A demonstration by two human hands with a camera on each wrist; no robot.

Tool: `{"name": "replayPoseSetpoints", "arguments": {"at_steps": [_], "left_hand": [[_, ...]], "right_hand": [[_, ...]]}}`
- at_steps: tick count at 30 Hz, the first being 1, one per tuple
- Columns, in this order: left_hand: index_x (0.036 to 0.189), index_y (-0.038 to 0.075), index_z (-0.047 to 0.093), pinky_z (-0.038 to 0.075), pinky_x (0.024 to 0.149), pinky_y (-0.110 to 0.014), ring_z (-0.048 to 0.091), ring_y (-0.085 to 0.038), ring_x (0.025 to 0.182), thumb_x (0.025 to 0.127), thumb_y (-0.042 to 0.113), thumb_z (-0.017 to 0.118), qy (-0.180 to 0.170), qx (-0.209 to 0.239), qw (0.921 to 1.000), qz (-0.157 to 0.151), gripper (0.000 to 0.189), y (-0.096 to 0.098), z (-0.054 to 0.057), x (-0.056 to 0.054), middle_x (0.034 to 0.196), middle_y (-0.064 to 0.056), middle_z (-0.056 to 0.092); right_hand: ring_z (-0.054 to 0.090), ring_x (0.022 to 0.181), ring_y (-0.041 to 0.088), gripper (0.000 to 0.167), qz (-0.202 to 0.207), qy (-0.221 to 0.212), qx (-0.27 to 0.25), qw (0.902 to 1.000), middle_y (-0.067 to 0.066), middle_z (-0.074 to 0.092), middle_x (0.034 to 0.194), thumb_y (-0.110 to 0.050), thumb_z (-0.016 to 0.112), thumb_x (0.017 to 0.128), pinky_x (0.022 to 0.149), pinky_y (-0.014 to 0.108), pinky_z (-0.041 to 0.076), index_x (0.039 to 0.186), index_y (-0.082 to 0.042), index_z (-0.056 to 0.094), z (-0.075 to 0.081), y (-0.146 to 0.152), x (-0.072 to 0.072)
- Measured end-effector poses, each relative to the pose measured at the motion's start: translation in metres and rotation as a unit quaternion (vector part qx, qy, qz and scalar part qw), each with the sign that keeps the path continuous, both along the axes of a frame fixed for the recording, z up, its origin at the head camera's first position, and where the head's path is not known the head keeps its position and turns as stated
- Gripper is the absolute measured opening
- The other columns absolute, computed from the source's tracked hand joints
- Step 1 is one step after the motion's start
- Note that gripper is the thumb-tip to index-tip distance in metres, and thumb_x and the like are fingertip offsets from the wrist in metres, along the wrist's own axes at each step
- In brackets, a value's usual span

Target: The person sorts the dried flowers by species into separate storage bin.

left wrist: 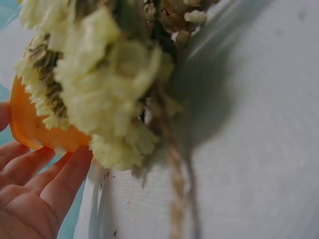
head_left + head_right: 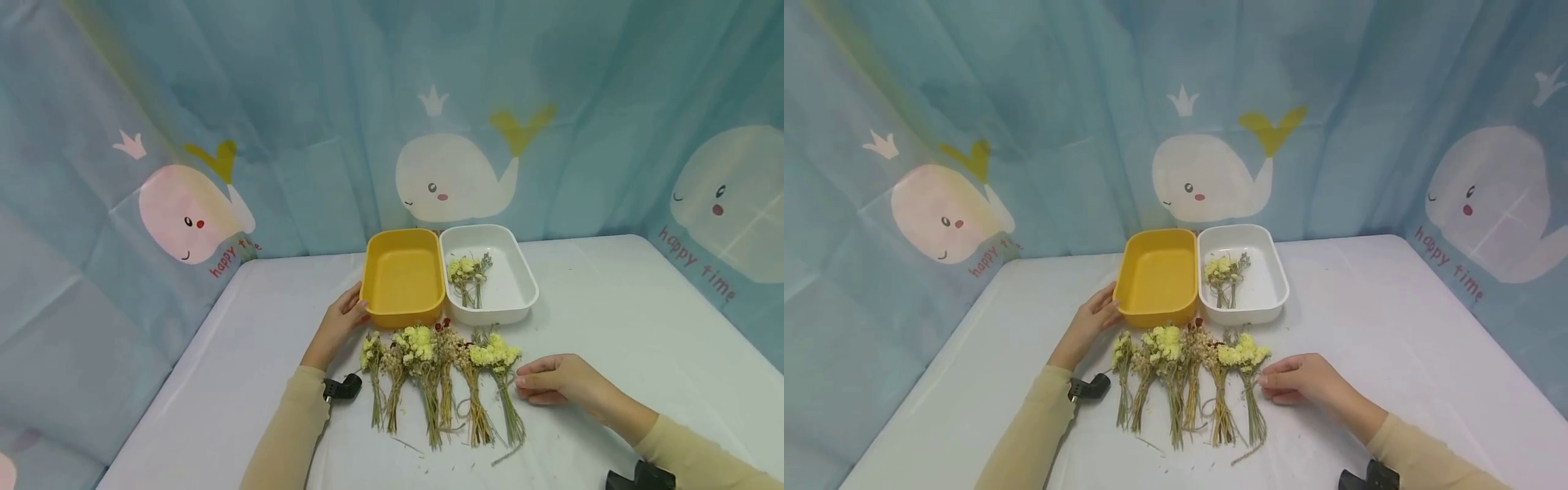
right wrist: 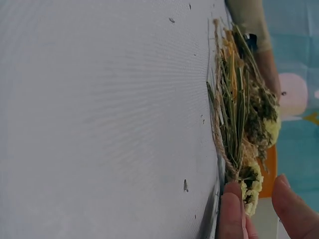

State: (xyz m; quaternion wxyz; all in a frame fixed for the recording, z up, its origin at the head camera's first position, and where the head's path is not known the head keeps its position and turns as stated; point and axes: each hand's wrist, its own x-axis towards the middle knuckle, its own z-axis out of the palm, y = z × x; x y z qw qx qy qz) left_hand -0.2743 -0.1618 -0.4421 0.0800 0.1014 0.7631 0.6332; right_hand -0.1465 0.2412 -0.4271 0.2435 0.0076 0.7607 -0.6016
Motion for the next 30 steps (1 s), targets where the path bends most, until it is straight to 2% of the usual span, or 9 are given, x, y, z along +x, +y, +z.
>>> {"name": "replayPoseSetpoints", "arguments": {"at_steps": [5,11,15,22,25,30], "left_hand": [[0.159,0.022,0.026,0.048,0.114,-0.043,0.041,-0.025,0.145,0.103,0.033,0.055,0.002,0.002,1.0,0.004,0.064,-0.001,0.001,-0.001,0.163,-0.003,0.032],[0.159,0.019,0.025,0.048,0.113,-0.043,0.041,-0.028,0.145,0.103,0.033,0.055,0.008,0.001,1.0,-0.001,0.065,0.0,0.001,0.001,0.163,-0.007,0.031],[0.16,0.018,0.024,0.048,0.113,-0.043,0.04,-0.028,0.146,0.103,0.032,0.054,0.003,0.001,1.0,0.001,0.065,0.001,0.0,0.001,0.163,-0.006,0.031],[0.159,0.019,0.024,0.047,0.113,-0.044,0.039,-0.027,0.146,0.104,0.031,0.053,0.009,0.0,1.0,-0.001,0.063,0.002,0.001,-0.001,0.163,-0.005,0.031],[0.16,0.019,0.023,0.047,0.114,-0.044,0.039,-0.027,0.146,0.105,0.028,0.051,0.007,-0.003,1.0,-0.003,0.062,0.002,0.0,0.0,0.164,-0.005,0.03],[0.16,0.016,0.022,0.046,0.114,-0.045,0.037,-0.028,0.147,0.106,0.024,0.05,0.005,-0.001,0.9999,-0.009,0.061,0.0,0.001,0.001,0.164,-0.007,0.028]], "right_hand": [[0.074,0.088,0.015,0.044,0.01,-0.002,-0.007,0.9999,0.01,0.078,0.097,-0.023,0.075,0.09,0.08,0.03,0.065,0.116,0.011,0.067,0.001,-0.002,0.001],[0.075,0.088,0.016,0.042,0.017,-0.011,-0.004,0.9998,0.01,0.078,0.097,-0.023,0.074,0.09,0.079,0.029,0.065,0.116,0.01,0.068,-0.005,-0.005,0.004],[0.075,0.087,0.016,0.044,0.01,-0.022,0.002,0.9997,0.009,0.078,0.097,-0.023,0.076,0.089,0.078,0.03,0.065,0.117,0.01,0.068,-0.008,-0.009,0.003],[0.075,0.079,0.013,0.036,0.008,-0.036,0.01,0.9993,0.005,0.078,0.087,-0.024,0.076,0.088,0.072,0.027,0.065,0.11,0.004,0.072,-0.008,-0.014,-0.001],[0.075,0.078,0.013,0.036,0.008,-0.041,0.0,0.9991,0.006,0.078,0.087,-0.022,0.075,0.089,0.071,0.026,0.065,0.111,0.006,0.072,-0.007,-0.018,0.0],[0.074,0.079,0.012,0.034,-0.014,-0.044,-0.007,0.9989,0.005,0.078,0.09,-0.019,0.077,0.087,0.073,0.027,0.065,0.11,0.005,0.072,-0.004,-0.026,0.002]]}}
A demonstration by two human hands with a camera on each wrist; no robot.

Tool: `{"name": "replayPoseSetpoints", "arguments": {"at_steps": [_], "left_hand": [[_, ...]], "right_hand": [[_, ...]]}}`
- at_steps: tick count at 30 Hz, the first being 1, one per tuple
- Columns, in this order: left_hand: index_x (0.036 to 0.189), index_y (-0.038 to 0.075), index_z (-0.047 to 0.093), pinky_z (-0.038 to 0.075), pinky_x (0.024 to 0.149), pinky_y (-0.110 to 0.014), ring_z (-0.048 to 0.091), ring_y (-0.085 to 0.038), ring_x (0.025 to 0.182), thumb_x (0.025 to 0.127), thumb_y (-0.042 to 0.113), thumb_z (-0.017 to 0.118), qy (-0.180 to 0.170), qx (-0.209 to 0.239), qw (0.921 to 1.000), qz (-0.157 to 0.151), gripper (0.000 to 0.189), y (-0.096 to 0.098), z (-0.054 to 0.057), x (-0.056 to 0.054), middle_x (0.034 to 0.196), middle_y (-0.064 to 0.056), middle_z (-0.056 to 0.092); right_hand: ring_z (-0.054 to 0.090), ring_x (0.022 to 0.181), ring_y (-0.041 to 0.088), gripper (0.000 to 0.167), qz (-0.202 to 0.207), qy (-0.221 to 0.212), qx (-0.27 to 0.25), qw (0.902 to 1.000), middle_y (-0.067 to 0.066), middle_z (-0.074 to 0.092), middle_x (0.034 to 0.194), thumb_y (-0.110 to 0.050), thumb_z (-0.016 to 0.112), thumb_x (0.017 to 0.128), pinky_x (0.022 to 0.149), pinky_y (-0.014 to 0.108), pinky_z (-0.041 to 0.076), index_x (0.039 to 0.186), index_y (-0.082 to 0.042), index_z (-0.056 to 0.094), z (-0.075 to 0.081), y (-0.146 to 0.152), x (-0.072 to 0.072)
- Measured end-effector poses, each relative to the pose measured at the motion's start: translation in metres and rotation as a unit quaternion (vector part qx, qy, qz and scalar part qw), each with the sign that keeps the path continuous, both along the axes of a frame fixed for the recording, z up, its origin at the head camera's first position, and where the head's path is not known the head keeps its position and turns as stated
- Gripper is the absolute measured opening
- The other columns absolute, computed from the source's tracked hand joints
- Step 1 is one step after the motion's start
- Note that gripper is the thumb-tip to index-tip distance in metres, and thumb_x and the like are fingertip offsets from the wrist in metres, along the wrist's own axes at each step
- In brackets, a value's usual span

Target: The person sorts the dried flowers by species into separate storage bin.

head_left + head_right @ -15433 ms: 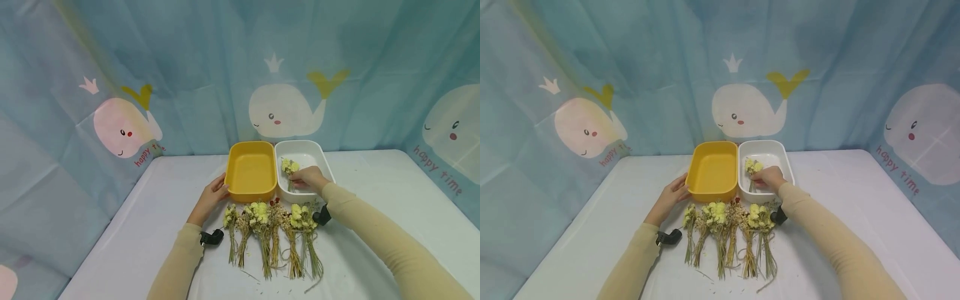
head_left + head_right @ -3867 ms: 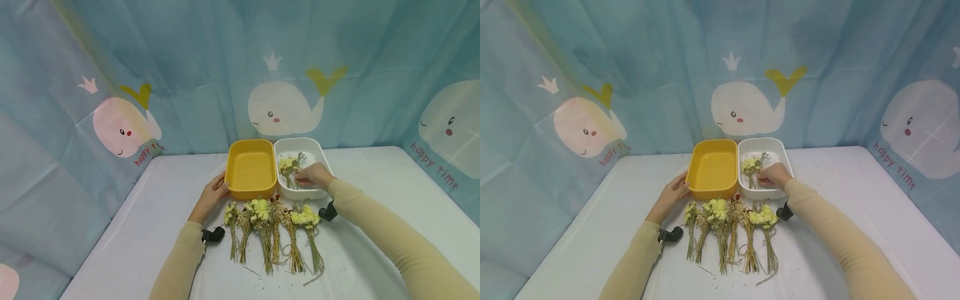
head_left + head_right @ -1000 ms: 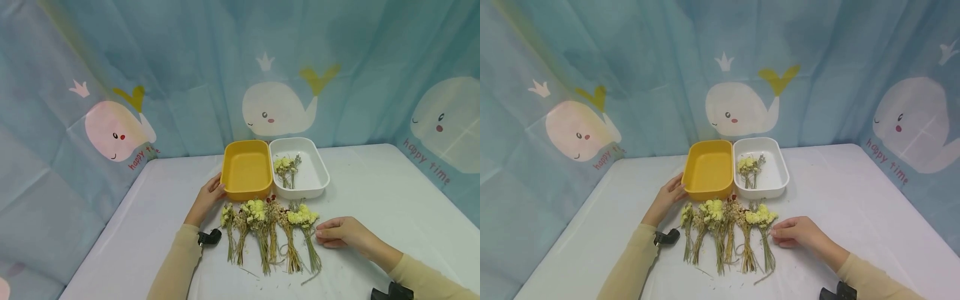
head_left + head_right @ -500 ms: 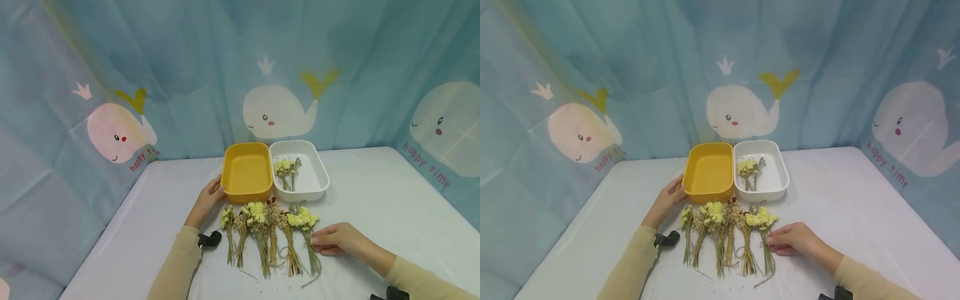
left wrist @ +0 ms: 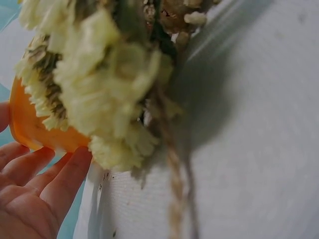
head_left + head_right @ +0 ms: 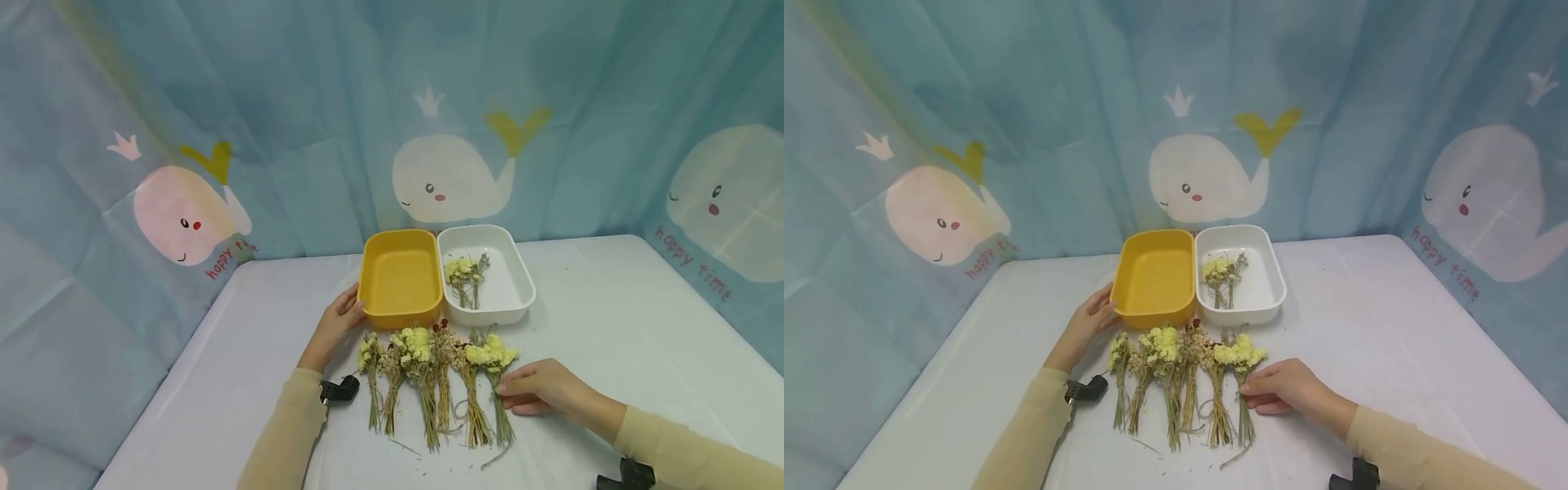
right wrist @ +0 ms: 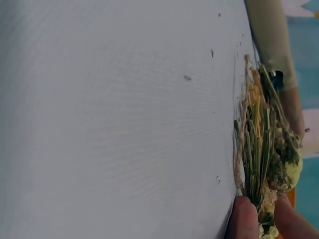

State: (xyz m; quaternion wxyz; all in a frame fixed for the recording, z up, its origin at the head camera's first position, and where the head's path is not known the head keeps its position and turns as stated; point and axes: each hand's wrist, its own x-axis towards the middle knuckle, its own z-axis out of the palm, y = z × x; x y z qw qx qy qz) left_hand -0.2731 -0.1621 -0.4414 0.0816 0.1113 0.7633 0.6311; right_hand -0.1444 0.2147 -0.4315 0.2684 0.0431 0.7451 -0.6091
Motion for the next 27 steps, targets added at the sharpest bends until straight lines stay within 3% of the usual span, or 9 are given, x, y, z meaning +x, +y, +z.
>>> {"name": "replayPoseSetpoints", "arguments": {"at_steps": [15,27], "left_hand": [[0.159,0.017,0.024,0.048,0.113,-0.042,0.039,-0.026,0.146,0.105,0.026,0.052,-0.004,0.006,0.9999,0.011,0.062,-0.0006,-0.002,0.0005,0.164,-0.005,0.03],[0.158,0.02,0.028,0.049,0.112,-0.041,0.041,-0.025,0.145,0.103,0.032,0.055,-0.007,0.009,0.9998,0.014,0.063,0.0,-0.0034,-0.0004,0.163,-0.004,0.032]], "right_hand": [[0.075,0.082,0.015,0.034,0.005,0.002,-0.021,0.9998,0.007,0.077,0.094,-0.008,0.076,0.085,0.076,0.03,0.065,0.113,0.01,0.069,-0.0037,-0.0037,-0.0044],[0.074,0.083,0.011,0.036,-0.028,-0.014,-0.072,0.9969,0.001,0.076,0.093,-0.009,0.074,0.087,0.081,0.03,0.064,0.116,0.01,0.065,-0.0014,-0.0102,-0.0029]]}}
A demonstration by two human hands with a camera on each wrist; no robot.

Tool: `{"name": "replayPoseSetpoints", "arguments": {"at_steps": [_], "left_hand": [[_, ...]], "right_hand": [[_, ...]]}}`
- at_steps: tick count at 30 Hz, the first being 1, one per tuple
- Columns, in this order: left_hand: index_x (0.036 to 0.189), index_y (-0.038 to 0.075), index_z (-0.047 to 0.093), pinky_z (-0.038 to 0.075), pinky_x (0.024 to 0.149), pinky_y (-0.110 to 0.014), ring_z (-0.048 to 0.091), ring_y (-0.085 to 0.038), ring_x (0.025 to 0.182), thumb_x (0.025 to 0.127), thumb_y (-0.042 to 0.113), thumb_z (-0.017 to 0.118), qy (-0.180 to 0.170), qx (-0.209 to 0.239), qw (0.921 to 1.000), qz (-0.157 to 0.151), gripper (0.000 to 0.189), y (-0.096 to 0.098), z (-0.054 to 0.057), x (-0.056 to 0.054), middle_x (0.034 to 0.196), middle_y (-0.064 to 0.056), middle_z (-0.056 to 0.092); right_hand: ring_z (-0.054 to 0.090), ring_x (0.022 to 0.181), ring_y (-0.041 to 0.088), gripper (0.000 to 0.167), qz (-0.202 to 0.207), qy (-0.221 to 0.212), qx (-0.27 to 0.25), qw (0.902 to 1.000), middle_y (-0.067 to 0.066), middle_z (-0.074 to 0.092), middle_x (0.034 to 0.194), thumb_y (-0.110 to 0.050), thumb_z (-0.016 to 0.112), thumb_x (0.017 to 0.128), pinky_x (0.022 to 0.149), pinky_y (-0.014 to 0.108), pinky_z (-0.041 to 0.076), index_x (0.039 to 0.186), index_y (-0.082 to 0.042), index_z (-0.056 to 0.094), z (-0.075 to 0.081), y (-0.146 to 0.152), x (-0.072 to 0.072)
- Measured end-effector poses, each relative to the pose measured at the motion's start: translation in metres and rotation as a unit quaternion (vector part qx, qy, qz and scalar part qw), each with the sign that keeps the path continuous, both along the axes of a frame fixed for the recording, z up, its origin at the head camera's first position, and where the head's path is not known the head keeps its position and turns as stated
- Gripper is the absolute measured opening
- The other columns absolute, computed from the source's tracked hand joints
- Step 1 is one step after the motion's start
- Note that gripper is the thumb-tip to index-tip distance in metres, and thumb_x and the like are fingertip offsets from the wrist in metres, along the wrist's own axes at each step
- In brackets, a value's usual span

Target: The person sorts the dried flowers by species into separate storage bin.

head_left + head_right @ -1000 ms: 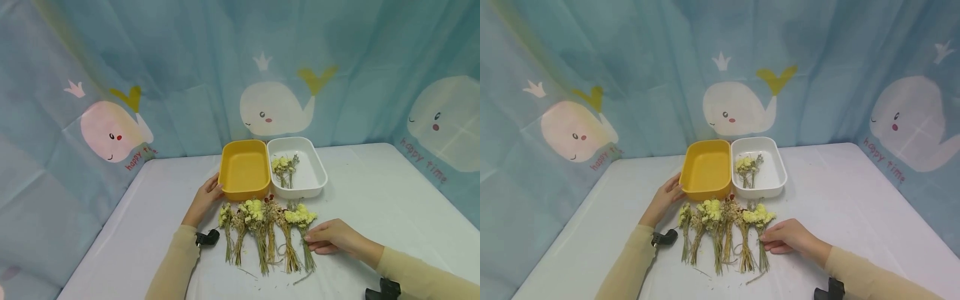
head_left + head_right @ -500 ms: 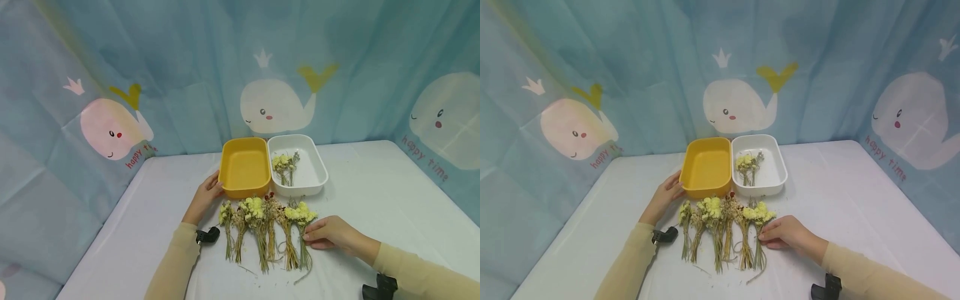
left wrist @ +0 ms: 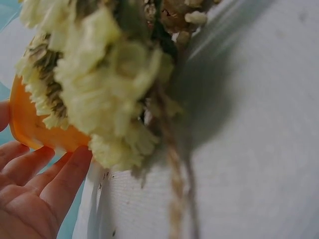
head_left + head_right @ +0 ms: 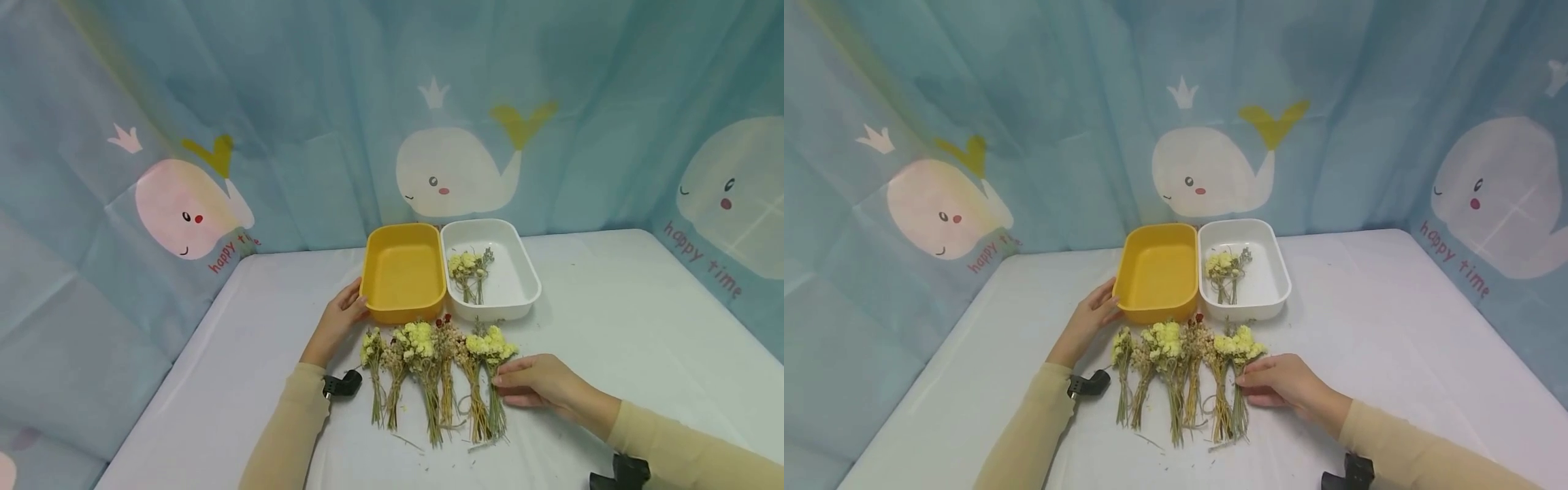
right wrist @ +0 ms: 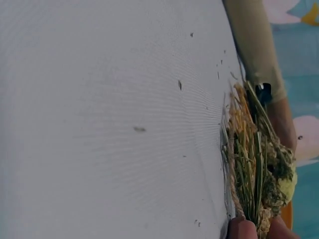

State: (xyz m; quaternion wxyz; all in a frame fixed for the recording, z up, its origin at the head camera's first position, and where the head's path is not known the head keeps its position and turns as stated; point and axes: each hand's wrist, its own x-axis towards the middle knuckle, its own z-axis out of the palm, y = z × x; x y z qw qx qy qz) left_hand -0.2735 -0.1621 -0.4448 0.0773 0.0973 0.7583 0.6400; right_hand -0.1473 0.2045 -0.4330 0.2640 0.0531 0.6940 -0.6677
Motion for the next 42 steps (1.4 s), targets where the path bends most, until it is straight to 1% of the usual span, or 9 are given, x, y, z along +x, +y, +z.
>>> {"name": "replayPoseSetpoints", "arguments": {"at_steps": [6,16,22,30,35,37,38,41,42], "left_hand": [[0.159,0.018,0.027,0.048,0.113,-0.042,0.041,-0.026,0.145,0.103,0.031,0.055,0.006,-0.001,1.0,-0.004,0.064,-0.002,0.001,-0.001,0.163,-0.005,0.032],[0.159,0.021,0.027,0.048,0.113,-0.041,0.041,-0.025,0.145,0.104,0.028,0.053,0.001,-0.003,1.0,0.001,0.061,0.001,0.001,0.0,0.162,-0.004,0.033],[0.159,0.02,0.027,0.048,0.113,-0.042,0.042,-0.026,0.145,0.105,0.026,0.053,0.003,-0.005,1.0,0.001,0.06,0.002,0.002,0.0,0.162,-0.006,0.034],[0.158,0.021,0.028,0.048,0.113,-0.042,0.042,-0.026,0.145,0.104,0.028,0.054,0.001,-0.003,1.0,0.002,0.061,0.001,0.002,0.0,0.162,-0.006,0.035],[0.158,0.019,0.028,0.048,0.113,-0.041,0.042,-0.027,0.144,0.103,0.028,0.055,0.003,0.001,1.0,-0.001,0.062,0.001,0.004,-0.001,0.162,-0.007,0.034],[0.158,0.019,0.028,0.048,0.113,-0.041,0.042,-0.027,0.144,0.103,0.029,0.055,0.005,0.002,1.0,-0.003,0.062,0.001,0.004,-0.002,0.162,-0.008,0.034],[0.158,0.019,0.028,0.048,0.113,-0.041,0.042,-0.028,0.144,0.103,0.029,0.055,0.005,0.003,1.0,-0.004,0.063,0.001,0.004,-0.002,0.162,-0.008,0.033],[0.159,0.02,0.027,0.048,0.113,-0.042,0.041,-0.027,0.145,0.103,0.03,0.055,0.004,0.001,1.0,-0.007,0.063,0.0,0.003,-0.002,0.162,-0.008,0.033],[0.159,0.02,0.027,0.048,0.113,-0.042,0.041,-0.027,0.145,0.103,0.03,0.055,0.003,-0.001,1.0,-0.007,0.063,-0.001,0.002,-0.001,0.162,-0.007,0.033]], "right_hand": [[0.073,0.081,0.009,0.028,-0.014,-0.023,-0.011,0.9996,0.0,0.075,0.091,-0.009,0.073,0.089,0.079,0.027,0.064,0.112,0.006,0.066,-0.003,-0.002,-0.001],[0.072,0.082,0.009,0.049,-0.019,-0.017,-0.024,0.9994,0.002,0.072,0.095,-0.007,0.071,0.09,0.079,0.026,0.064,0.128,0.017,0.051,-0.005,-0.002,-0.001],[0.073,0.086,0.01,0.052,-0.019,-0.007,-0.013,0.9997,0.004,0.072,0.099,-0.008,0.071,0.091,0.081,0.026,0.064,0.13,0.019,0.05,-0.004,-0.001,0.0],[0.073,0.088,0.009,0.054,-0.025,-0.008,-0.021,0.9994,0.004,0.071,0.1,-0.008,0.071,0.09,0.083,0.025,0.063,0.132,0.019,0.049,-0.004,0.001,0.005],[0.073,0.091,0.009,0.068,-0.031,-0.004,-0.032,0.999,0.004,0.073,0.101,-0.009,0.071,0.091,0.085,0.024,0.062,0.139,0.023,0.036,-0.003,0.004,0.008],[0.073,0.092,0.01,0.069,-0.029,0.001,-0.037,0.9989,0.004,0.073,0.102,-0.009,0.071,0.091,0.086,0.024,0.062,0.139,0.024,0.034,-0.003,0.006,0.009],[0.073,0.093,0.01,0.069,-0.027,0.003,-0.039,0.9989,0.003,0.073,0.102,-0.009,0.07,0.091,0.086,0.025,0.062,0.139,0.024,0.035,-0.002,0.007,0.01],[0.073,0.092,0.01,0.057,-0.022,0.006,-0.038,0.999,0.002,0.072,0.1,-0.01,0.071,0.091,0.086,0.025,0.062,0.132,0.02,0.047,-0.003,0.009,0.012],[0.073,0.092,0.01,0.057,-0.02,0.008,-0.037,0.9991,0.003,0.072,0.101,-0.01,0.071,0.091,0.086,0.025,0.062,0.132,0.021,0.046,-0.003,0.01,0.013]]}}
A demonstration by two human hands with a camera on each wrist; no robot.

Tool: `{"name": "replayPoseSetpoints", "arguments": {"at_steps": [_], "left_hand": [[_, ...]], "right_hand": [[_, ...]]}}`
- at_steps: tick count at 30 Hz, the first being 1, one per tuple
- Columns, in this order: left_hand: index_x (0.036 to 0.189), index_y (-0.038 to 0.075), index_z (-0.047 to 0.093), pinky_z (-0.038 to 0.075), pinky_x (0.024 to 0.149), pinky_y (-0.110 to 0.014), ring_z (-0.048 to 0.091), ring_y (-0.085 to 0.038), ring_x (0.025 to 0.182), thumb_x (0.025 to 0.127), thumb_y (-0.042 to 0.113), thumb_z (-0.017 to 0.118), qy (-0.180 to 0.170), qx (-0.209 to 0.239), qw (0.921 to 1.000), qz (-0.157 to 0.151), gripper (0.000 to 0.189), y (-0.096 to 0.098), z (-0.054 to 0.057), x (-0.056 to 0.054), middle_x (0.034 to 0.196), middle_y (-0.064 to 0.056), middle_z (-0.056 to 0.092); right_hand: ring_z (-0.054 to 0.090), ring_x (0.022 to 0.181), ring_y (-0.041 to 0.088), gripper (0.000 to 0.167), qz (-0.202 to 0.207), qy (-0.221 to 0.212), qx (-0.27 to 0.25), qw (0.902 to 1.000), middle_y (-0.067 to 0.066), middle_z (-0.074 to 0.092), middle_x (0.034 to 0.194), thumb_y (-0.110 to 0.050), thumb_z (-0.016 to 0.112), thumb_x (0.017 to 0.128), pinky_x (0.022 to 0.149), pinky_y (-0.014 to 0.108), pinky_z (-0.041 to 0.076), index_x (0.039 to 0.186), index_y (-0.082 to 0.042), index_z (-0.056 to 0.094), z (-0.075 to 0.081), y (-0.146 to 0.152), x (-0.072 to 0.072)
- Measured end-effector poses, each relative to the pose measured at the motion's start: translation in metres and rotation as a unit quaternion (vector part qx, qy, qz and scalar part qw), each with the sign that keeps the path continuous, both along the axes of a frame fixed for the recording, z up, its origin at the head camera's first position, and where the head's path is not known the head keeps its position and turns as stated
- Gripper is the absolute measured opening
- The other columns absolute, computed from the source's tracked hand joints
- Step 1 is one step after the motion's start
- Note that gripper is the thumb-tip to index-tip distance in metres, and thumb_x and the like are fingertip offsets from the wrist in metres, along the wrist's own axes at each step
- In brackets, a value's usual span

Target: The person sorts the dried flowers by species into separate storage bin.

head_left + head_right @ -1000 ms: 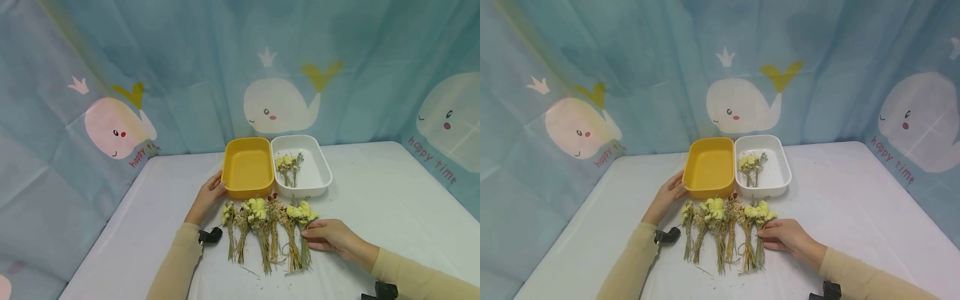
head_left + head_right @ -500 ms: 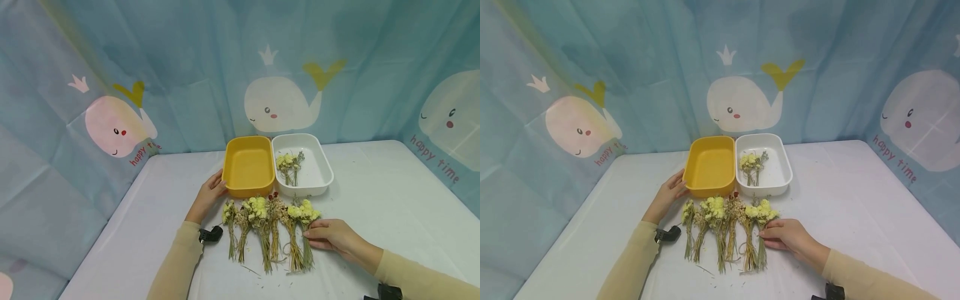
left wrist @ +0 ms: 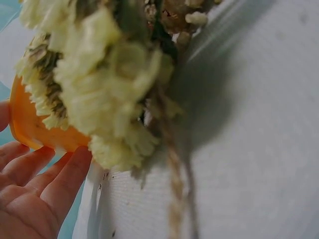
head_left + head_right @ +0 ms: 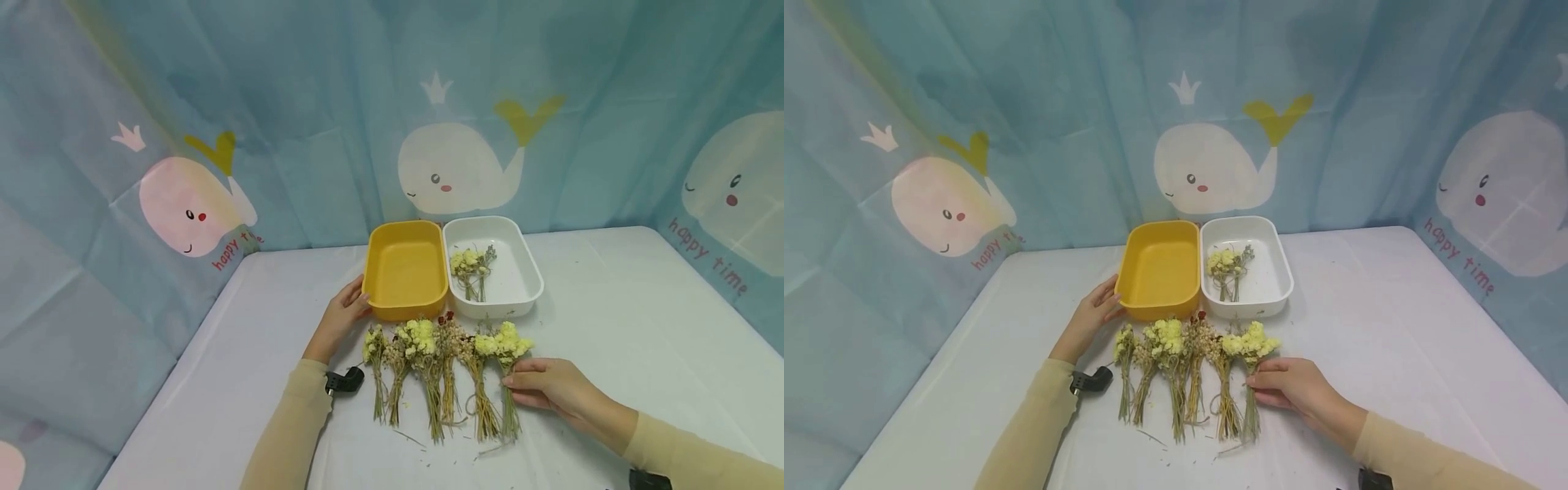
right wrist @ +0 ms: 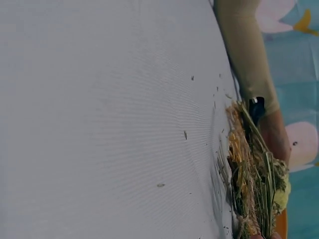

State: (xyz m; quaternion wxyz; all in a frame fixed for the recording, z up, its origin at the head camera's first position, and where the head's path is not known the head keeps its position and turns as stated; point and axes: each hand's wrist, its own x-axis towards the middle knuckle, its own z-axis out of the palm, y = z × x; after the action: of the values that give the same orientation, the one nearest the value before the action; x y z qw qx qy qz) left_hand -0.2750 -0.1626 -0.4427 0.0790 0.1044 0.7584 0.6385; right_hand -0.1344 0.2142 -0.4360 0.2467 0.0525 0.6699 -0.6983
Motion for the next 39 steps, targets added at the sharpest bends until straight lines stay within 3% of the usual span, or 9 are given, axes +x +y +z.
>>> {"name": "replayPoseSetpoints", "arguments": {"at_steps": [6,14,20,28,39], "left_hand": [[0.159,0.019,0.027,0.048,0.113,-0.041,0.041,-0.027,0.145,0.104,0.028,0.054,-0.001,0.001,1.0,0.0,0.062,0.003,-0.001,-0.001,0.162,-0.007,0.033],[0.159,0.019,0.027,0.048,0.113,-0.042,0.041,-0.026,0.145,0.104,0.028,0.053,0.002,0.008,1.0,0.003,0.061,-0.001,0.002,0.001,0.162,-0.005,0.033],[0.159,0.018,0.027,0.048,0.113,-0.042,0.04,-0.027,0.145,0.104,0.027,0.053,0.001,0.009,1.0,0.0,0.061,0.001,0.001,0.001,0.163,-0.006,0.033],[0.158,0.021,0.028,0.049,0.112,-0.038,0.042,-0.024,0.145,0.103,0.031,0.054,-0.008,0.006,0.9999,0.004,0.062,0.0,-0.001,0.002,0.162,-0.003,0.033],[0.158,0.019,0.028,0.049,0.112,-0.039,0.042,-0.026,0.144,0.104,0.028,0.054,-0.005,0.008,0.9999,0.003,0.061,0.0,0.0,0.001,0.162,-0.006,0.033]], "right_hand": [[0.072,0.095,0.009,0.071,-0.004,0.006,0.015,0.9999,0.005,0.072,0.107,-0.011,0.069,0.093,0.088,0.025,0.062,0.14,0.025,0.031,0.002,0.009,0.002],[0.071,0.1,0.011,0.077,-0.008,0.019,0.046,0.9987,0.015,0.069,0.122,-0.018,0.072,0.092,0.088,0.028,0.062,0.144,0.022,0.032,0.012,0.005,0.006],[0.072,0.097,0.009,0.075,-0.004,0.038,0.049,0.9981,0.021,0.068,0.124,-0.017,0.071,0.093,0.087,0.025,0.062,0.142,0.024,0.031,0.02,0.003,0.004],[0.073,0.093,0.008,0.072,-0.004,0.029,0.041,0.9987,0.009,0.074,0.112,-0.015,0.071,0.092,0.085,0.024,0.062,0.141,0.022,0.035,0.034,0.0,-0.006],[0.072,0.092,0.006,0.059,-0.009,0.065,0.028,0.9974,-0.003,0.074,0.1,-0.014,0.07,0.093,0.086,0.023,0.062,0.137,0.017,0.045,0.059,-0.005,-0.026]]}}
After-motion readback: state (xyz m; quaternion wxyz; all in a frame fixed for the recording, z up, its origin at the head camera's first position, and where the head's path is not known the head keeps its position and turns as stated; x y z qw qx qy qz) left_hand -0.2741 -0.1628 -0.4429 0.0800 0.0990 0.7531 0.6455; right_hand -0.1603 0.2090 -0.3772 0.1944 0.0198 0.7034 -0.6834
